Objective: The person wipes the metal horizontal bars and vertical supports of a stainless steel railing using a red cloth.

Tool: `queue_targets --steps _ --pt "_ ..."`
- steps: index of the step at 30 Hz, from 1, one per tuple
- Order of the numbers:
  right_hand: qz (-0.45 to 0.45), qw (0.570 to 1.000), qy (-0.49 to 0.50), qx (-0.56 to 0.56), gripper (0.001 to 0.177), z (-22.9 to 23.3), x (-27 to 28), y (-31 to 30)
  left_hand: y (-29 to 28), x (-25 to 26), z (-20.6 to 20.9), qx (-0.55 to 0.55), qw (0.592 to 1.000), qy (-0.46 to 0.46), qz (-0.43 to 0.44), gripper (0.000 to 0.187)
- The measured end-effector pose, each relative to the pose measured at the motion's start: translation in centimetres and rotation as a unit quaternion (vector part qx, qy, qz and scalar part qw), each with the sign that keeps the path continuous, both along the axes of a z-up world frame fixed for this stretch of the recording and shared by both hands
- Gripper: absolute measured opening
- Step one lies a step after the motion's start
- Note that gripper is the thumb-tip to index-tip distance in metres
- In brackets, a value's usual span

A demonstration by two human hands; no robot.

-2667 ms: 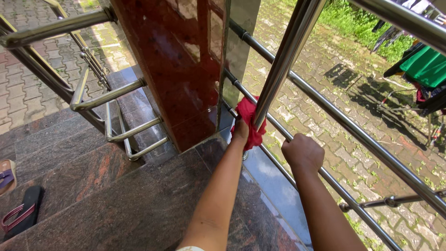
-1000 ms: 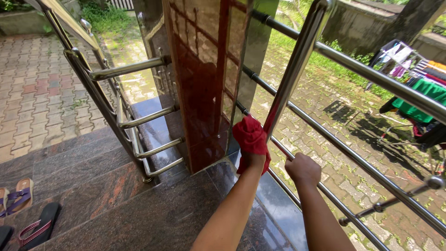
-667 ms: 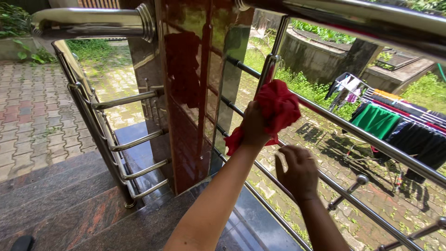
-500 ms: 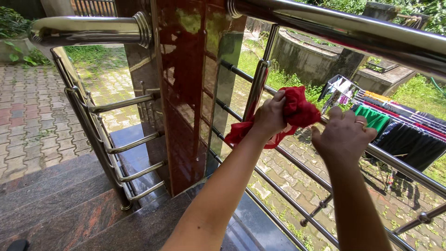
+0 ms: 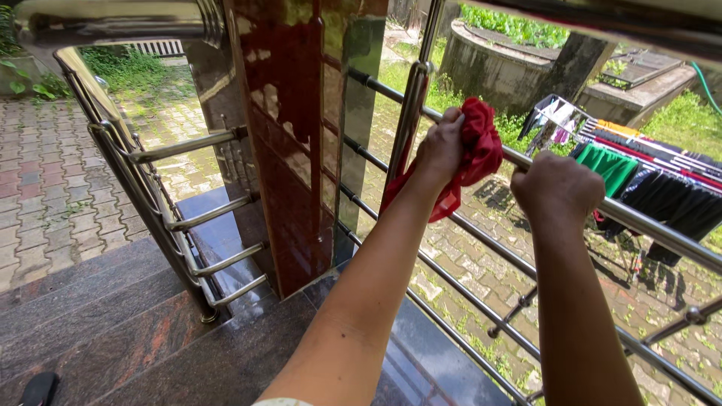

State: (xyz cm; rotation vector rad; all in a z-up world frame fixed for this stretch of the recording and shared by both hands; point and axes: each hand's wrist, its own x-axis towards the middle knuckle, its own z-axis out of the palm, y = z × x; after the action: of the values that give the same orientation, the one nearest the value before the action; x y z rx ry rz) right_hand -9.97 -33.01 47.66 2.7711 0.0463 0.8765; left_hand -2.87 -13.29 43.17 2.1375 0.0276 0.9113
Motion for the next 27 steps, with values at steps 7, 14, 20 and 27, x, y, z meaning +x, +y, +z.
queue_targets --steps 7,14,20,27 --pt "0.008 0.999 -0.028 -0.03 0.046 -2.3 1.8 -1.2 -0.7 2.0 -1.1 -0.01 0.999 0.042 0.004 0.038" --pt "0.058 0.992 -0.104 -0.038 0.047 -2.9 2.7 -2.3 -1.3 0.7 -0.7 0.038 0.999 -0.018 0.029 0.031" --pt "0.072 0.996 -0.052 0.0 0.052 -0.7 1.6 -2.2 -1.0 -0.1 1.3 0.036 0.999 -0.016 -0.003 0.025" --pt "0.08 0.987 0.066 0.127 0.041 5.5 -1.3 -0.7 -1.1 -1.8 4.1 0.075 0.994 -0.084 0.008 0.025"
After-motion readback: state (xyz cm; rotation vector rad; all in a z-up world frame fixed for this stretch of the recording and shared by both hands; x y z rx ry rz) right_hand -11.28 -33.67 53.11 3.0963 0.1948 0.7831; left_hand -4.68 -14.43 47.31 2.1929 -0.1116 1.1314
